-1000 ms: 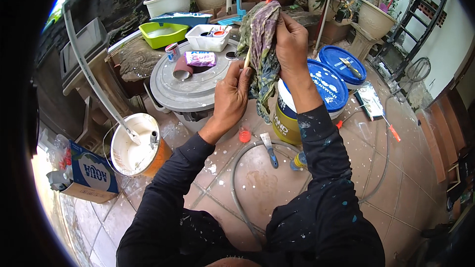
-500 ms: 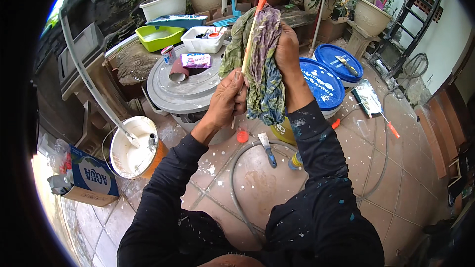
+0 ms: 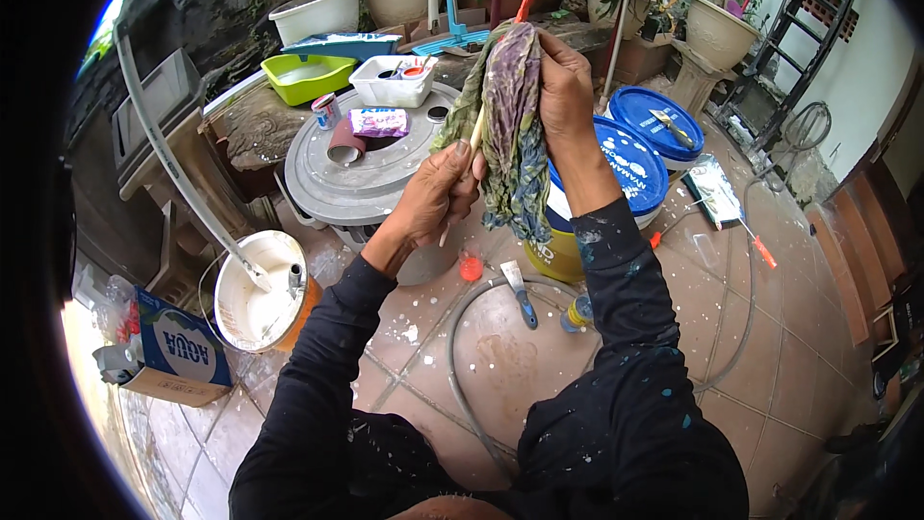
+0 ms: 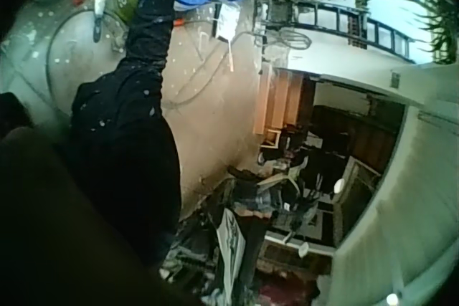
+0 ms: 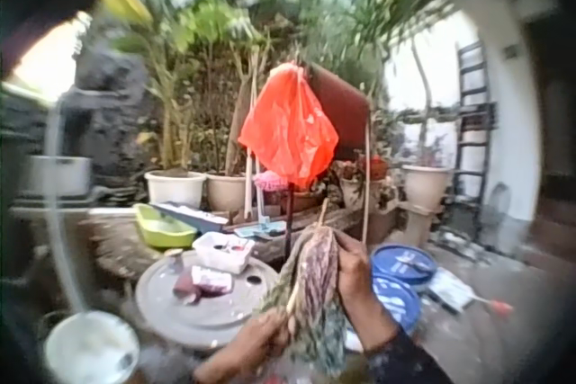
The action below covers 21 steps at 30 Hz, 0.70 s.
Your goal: Mixing red paint in a cup and using a stick and rag to test or apply it.
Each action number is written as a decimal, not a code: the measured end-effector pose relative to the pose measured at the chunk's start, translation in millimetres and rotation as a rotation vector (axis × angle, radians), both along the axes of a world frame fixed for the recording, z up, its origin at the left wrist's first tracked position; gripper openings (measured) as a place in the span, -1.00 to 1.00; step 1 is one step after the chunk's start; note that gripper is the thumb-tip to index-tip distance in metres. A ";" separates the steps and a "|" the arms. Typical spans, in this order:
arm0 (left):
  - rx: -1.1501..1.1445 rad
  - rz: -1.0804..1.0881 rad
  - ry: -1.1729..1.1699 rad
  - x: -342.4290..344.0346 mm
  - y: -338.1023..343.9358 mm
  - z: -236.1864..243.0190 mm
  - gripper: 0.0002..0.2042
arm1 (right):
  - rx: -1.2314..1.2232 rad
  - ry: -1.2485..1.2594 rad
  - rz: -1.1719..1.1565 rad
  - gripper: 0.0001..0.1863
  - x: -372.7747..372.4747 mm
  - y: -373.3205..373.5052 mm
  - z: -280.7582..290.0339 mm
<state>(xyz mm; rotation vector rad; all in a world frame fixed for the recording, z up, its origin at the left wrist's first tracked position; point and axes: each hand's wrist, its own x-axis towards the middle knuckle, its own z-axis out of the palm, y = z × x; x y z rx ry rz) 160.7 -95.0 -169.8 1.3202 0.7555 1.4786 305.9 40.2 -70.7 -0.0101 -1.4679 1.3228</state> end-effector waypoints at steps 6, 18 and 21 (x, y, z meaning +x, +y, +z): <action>-0.228 -0.392 -0.348 -6.0 -3.7 1.2 -0.63 | -0.058 0.090 0.119 -0.68 -0.3 4.8 -10.7; -0.163 -0.177 -0.264 -0.9 -8.2 13.0 -0.66 | -0.108 0.002 0.094 -0.68 -1.8 -10.5 -5.5; -0.083 -0.035 -0.061 5.8 -7.3 11.0 -0.59 | -0.044 0.005 0.102 -0.71 -3.3 -12.8 -2.0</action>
